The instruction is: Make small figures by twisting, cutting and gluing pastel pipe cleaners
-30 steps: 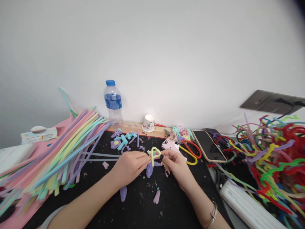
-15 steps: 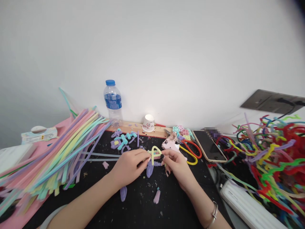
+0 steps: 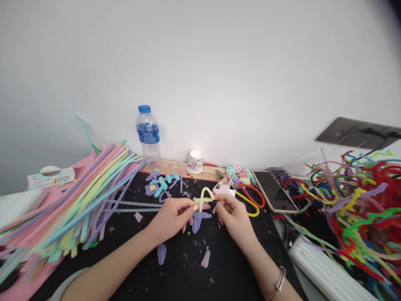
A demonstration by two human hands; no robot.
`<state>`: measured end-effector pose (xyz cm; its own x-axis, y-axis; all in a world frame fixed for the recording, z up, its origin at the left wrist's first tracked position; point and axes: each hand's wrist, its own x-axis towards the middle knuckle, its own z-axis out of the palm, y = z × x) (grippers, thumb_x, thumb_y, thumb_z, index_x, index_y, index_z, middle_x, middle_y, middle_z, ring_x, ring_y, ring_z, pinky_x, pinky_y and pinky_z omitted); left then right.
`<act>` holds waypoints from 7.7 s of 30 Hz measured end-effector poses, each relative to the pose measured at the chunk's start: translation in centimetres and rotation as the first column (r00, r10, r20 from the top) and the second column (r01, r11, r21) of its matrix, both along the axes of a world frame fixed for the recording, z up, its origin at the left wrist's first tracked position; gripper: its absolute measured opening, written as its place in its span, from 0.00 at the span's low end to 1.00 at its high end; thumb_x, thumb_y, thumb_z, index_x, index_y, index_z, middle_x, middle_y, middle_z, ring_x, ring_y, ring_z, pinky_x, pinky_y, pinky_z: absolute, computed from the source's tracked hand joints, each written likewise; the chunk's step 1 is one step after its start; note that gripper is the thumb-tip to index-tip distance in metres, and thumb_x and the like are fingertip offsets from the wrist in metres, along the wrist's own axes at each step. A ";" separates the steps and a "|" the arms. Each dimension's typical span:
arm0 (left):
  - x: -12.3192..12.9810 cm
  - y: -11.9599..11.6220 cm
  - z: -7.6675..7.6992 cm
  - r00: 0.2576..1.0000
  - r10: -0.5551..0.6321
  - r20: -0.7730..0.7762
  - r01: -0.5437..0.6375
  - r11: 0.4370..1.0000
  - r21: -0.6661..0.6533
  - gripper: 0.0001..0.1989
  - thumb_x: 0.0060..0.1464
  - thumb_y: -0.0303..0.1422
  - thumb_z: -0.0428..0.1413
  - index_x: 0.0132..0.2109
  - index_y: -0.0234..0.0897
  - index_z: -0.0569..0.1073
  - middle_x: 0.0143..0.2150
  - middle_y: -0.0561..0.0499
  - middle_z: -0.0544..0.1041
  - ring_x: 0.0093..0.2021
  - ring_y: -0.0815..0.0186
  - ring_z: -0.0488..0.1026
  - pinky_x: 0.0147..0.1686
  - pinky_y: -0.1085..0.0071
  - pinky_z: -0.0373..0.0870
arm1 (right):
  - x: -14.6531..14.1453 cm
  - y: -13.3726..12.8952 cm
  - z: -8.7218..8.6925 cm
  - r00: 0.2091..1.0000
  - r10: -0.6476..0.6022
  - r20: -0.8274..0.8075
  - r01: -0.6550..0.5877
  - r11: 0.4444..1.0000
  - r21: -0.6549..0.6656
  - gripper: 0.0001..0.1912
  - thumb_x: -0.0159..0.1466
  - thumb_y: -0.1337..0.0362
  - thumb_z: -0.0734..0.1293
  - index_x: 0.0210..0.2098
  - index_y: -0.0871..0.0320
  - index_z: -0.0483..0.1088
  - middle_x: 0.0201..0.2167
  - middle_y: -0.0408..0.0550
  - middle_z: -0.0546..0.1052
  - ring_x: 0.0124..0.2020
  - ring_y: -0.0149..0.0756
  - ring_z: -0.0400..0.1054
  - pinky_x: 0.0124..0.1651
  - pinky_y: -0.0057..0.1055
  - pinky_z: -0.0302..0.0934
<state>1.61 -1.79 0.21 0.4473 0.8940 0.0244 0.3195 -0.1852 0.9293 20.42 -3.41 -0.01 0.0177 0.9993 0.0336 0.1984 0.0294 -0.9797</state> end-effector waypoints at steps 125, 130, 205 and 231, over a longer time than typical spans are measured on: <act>-0.8 1.2 -0.4 0.964 0.133 0.230 -0.121 0.991 -0.065 0.18 0.51 0.35 0.55 0.50 0.38 0.70 0.40 0.47 0.76 0.34 0.65 0.71 0.31 0.72 0.67 | 0.2 -0.2 1.1 0.971 0.231 0.067 -0.232 0.973 0.008 0.07 0.59 0.66 0.63 0.34 0.59 0.71 0.22 0.41 0.70 0.24 0.29 0.62 0.28 0.27 0.55; -0.5 1.2 -0.2 0.969 0.073 0.236 -0.040 0.989 -0.142 0.13 0.49 0.34 0.57 0.42 0.34 0.74 0.36 0.47 0.78 0.36 0.63 0.74 0.35 0.71 0.69 | -0.1 -0.4 1.4 0.951 0.284 0.125 -0.283 0.959 -0.020 0.08 0.58 0.68 0.62 0.34 0.58 0.73 0.22 0.41 0.71 0.23 0.30 0.61 0.27 0.27 0.54; -0.4 0.8 -0.5 0.978 0.004 0.209 0.017 0.995 -0.099 0.10 0.51 0.36 0.57 0.35 0.32 0.76 0.31 0.47 0.79 0.31 0.64 0.75 0.32 0.70 0.73 | 0.4 -0.2 0.7 0.957 0.097 0.272 -0.184 0.930 0.317 0.07 0.57 0.72 0.65 0.29 0.58 0.76 0.28 0.47 0.73 0.29 0.33 0.66 0.28 0.28 0.58; -0.4 0.7 -0.3 0.986 0.002 0.168 -0.002 1.000 -0.001 0.09 0.51 0.33 0.57 0.36 0.34 0.78 0.28 0.49 0.76 0.26 0.68 0.72 0.29 0.73 0.72 | 0.3 -0.4 0.9 0.959 0.077 0.274 -0.158 0.945 0.287 0.06 0.57 0.70 0.65 0.28 0.57 0.73 0.24 0.43 0.70 0.25 0.31 0.63 0.27 0.27 0.57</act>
